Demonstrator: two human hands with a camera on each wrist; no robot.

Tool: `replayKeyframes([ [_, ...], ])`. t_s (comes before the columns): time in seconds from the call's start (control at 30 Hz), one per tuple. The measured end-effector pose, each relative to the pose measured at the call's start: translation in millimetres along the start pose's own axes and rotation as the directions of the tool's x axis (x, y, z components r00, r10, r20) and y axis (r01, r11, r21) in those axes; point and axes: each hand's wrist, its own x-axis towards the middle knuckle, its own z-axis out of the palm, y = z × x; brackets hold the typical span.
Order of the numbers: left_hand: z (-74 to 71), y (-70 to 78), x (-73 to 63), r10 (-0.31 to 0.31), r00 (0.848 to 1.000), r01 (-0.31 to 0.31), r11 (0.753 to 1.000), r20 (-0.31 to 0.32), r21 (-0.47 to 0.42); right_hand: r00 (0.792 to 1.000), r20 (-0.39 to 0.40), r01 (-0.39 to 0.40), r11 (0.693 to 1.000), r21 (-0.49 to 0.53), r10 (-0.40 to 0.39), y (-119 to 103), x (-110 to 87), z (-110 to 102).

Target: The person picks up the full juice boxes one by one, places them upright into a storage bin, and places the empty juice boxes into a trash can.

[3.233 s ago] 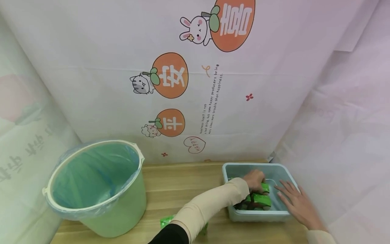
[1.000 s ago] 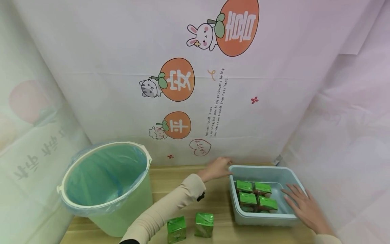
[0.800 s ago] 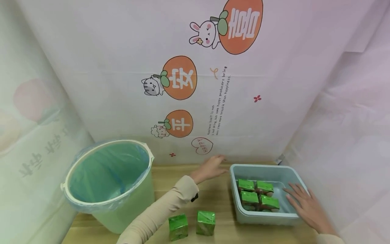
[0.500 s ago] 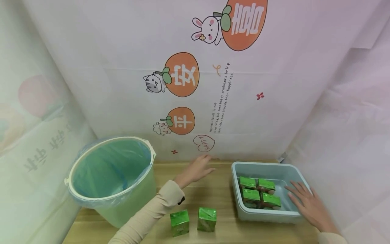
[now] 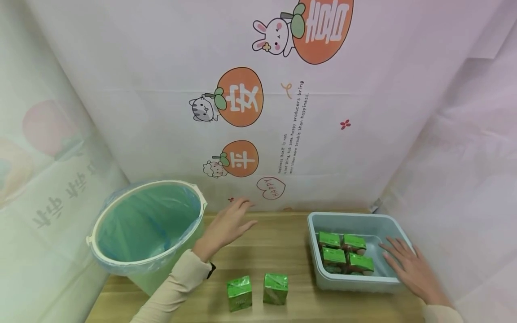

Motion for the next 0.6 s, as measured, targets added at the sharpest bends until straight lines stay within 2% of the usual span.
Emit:
replayKeyframes([
  [0.13, -15.7, -1.9, -15.0, 0.02, 0.998, -0.017, 0.998, -0.054, 0.057, 1.0, 0.019, -0.014, 1.0, 0.002, 0.014, 1, 0.0, 0],
  [0.27, -31.8, -5.4, -29.0, 0.011, 0.996, 0.0, 0.992, -0.087, 0.128, 1.0, 0.024, -0.013, 1.0, 0.001, 0.013, 1, 1.8, 1],
  [0.4, -44.9, -13.1, -41.2, -0.017, 0.995, 0.032, 0.987, -0.097, 0.158, 1.0, 0.023, -0.004, 1.0, 0.001, 0.004, 0, 3.2, 1],
  [0.6, -58.1, -25.2, -55.0, -0.059, 0.995, 0.071, 0.983, -0.076, 0.168, 0.999, 0.039, -0.013, 1.0, 0.0, 0.013, 1, 0.6, 1],
])
